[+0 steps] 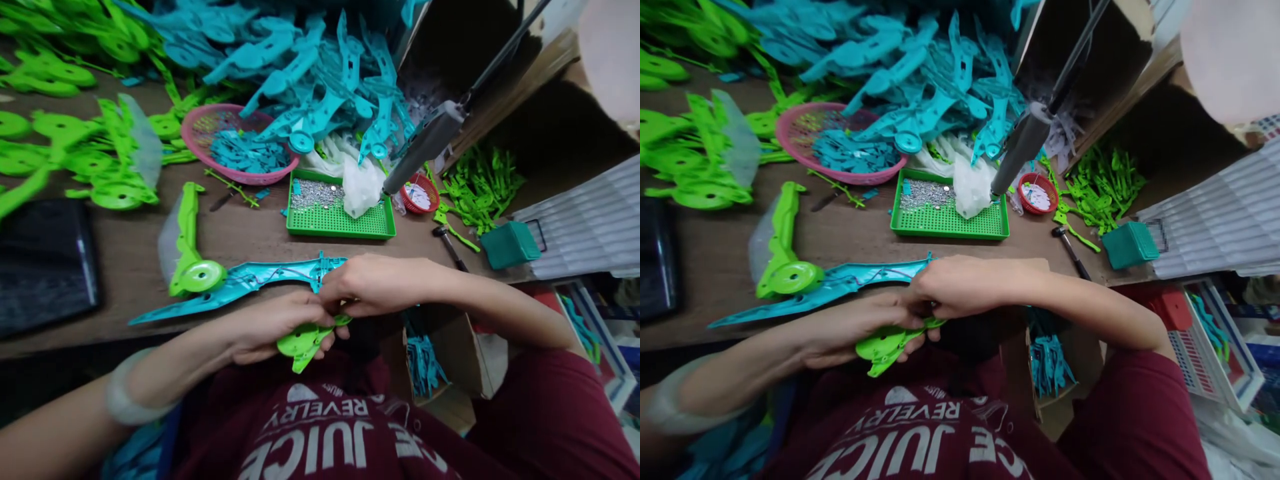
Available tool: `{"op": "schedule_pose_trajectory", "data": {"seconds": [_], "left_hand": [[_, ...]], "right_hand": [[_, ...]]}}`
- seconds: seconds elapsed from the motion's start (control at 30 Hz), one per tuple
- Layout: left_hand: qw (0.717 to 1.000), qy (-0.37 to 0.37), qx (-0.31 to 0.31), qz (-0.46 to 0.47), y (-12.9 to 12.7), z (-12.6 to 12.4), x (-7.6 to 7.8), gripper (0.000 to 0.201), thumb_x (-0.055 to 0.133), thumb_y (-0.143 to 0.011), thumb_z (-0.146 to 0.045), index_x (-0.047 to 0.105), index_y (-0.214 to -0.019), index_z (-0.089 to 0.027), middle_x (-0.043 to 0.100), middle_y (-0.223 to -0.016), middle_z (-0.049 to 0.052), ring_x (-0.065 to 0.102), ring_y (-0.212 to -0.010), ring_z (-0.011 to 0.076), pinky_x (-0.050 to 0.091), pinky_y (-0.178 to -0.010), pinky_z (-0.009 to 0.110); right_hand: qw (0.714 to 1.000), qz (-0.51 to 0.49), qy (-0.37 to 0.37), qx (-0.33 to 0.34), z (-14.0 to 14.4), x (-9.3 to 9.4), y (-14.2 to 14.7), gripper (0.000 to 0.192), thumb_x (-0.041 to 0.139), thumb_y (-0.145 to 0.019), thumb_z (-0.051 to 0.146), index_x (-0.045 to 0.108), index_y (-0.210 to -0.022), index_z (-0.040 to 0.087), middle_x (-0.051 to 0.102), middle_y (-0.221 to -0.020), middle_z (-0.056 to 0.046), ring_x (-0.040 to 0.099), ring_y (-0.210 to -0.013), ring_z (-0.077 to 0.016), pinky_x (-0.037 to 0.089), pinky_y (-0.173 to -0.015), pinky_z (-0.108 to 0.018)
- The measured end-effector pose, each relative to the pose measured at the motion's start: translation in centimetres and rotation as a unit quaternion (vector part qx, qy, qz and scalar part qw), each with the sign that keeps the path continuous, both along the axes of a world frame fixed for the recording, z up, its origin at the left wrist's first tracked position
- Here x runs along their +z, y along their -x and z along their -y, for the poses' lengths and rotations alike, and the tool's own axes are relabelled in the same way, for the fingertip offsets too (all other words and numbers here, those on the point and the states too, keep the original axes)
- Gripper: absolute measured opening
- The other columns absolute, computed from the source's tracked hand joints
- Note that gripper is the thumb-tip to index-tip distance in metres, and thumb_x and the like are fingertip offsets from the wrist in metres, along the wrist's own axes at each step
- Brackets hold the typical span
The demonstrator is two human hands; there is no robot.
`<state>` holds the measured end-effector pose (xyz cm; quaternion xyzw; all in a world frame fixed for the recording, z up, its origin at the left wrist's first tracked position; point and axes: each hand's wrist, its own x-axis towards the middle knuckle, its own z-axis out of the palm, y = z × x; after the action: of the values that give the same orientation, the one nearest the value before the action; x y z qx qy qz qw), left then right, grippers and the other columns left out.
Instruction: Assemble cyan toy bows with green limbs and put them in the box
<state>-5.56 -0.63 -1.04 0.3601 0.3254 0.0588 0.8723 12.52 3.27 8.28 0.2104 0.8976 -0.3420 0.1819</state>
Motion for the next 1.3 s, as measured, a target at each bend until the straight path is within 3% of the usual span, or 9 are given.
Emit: {"op": "schedule_pose_trajectory", "data": {"seconds": [0.2,0.33,0.63,0.87,1.03,1.3], "left_hand": [[0.996,-0.063,-0.056,-0.027,0.0,-0.2,0.4,0.034,0.078,-0.07,-0.049,0.071,-0.072,-0.016,0.066,-0.058,0.001,0.055,-0.054,0.0113,0.037,-0.053,0.021],[0.989,-0.122,-0.063,-0.058,-0.1,-0.3,0.4,0.036,0.077,-0.07,-0.052,0.067,-0.066,-0.017,0.067,-0.06,0.001,0.056,-0.058,0.0133,0.039,-0.058,0.024],[0.987,-0.11,-0.087,-0.078,-0.6,-0.1,0.5,0.034,0.074,-0.067,-0.052,0.063,-0.065,-0.019,0.065,-0.058,-0.001,0.054,-0.058,0.0142,0.038,-0.059,0.025],[0.975,-0.171,-0.11,-0.087,-0.6,-0.4,0.1,0.034,0.066,-0.075,-0.052,0.064,-0.064,-0.02,0.065,-0.06,0.001,0.054,-0.061,0.0152,0.038,-0.062,0.027],[0.973,-0.17,-0.129,-0.09,-1.0,-0.6,0.2,0.036,0.067,-0.073,-0.054,0.062,-0.062,-0.021,0.066,-0.065,0.002,0.055,-0.065,0.0174,0.041,-0.063,0.028],[0.975,-0.164,-0.123,-0.089,-1.2,-0.7,0.0,0.036,0.069,-0.074,-0.055,0.066,-0.079,-0.019,0.071,-0.073,0.002,0.063,-0.074,0.0198,0.045,-0.072,0.03]], "right_hand": [[1.0,-0.009,0.024,-0.014,-0.1,-0.2,-0.2,0.01,0.059,-0.091,0.008,0.068,-0.09,0.01,0.064,-0.09,-0.006,0.051,-0.078,-0.0139,0.038,-0.072,-0.026],[0.999,-0.021,0.041,-0.029,-0.1,-0.5,-0.4,0.009,0.059,-0.092,0.011,0.066,-0.086,0.011,0.063,-0.084,-0.004,0.051,-0.077,-0.0132,0.038,-0.074,-0.026],[0.998,0.02,0.036,-0.036,-0.2,-1.1,-0.5,0.011,0.062,-0.087,0.014,0.061,-0.076,0.014,0.057,-0.07,0.001,0.043,-0.064,-0.0105,0.031,-0.063,-0.025],[0.998,0.031,0.026,-0.05,-0.4,-1.3,-0.2,0.015,0.067,-0.086,0.019,0.059,-0.073,0.015,0.049,-0.064,0.004,0.039,-0.059,-0.0093,0.027,-0.059,-0.026],[0.997,0.028,0.039,-0.065,-0.6,-1.6,-0.3,0.017,0.07,-0.084,0.022,0.058,-0.074,0.016,0.048,-0.062,0.006,0.039,-0.057,-0.0088,0.027,-0.057,-0.026],[0.997,0.036,0.022,-0.061,-0.5,-2.0,-0.3,0.019,0.071,-0.085,0.023,0.059,-0.073,0.015,0.05,-0.063,0.005,0.038,-0.059,-0.0097,0.028,-0.059,-0.026]]}}
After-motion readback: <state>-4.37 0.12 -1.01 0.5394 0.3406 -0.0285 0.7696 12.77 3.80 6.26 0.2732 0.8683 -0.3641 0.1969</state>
